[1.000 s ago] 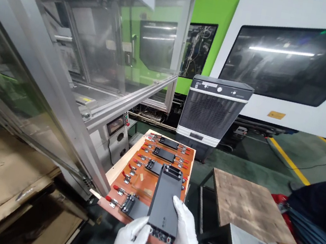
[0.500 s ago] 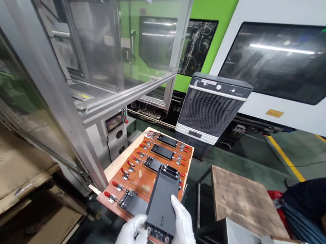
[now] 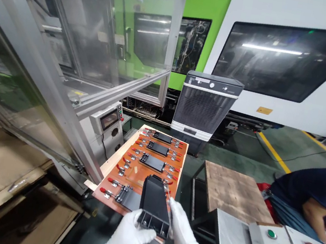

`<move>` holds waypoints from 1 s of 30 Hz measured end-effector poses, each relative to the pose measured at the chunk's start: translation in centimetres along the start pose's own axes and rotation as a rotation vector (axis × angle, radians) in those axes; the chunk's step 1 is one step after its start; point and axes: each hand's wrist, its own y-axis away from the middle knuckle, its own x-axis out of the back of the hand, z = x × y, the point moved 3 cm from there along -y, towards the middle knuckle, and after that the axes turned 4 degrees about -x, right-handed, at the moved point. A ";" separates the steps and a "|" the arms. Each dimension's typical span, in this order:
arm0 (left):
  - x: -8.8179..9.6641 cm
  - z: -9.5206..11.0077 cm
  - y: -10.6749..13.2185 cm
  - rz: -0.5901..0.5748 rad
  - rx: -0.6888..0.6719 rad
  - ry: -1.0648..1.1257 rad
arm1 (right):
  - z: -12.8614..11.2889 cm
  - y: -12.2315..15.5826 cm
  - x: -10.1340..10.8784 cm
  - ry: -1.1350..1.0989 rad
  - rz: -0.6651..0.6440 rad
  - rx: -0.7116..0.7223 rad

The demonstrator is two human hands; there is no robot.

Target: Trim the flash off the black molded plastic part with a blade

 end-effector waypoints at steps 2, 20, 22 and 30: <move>0.2 -0.4 0.0 0.015 0.019 0.039 | -1.1 0.9 1.3 0.094 0.013 0.101; 0.3 1.6 0.5 -0.025 -0.023 0.057 | -4.0 5.9 -1.0 0.768 -0.328 0.866; 0.4 1.4 0.6 -0.023 -0.015 0.072 | -4.0 5.9 -1.1 0.787 -0.358 0.877; 0.6 1.7 0.6 -0.015 -0.019 0.039 | -4.1 5.5 -1.0 0.777 -0.351 0.788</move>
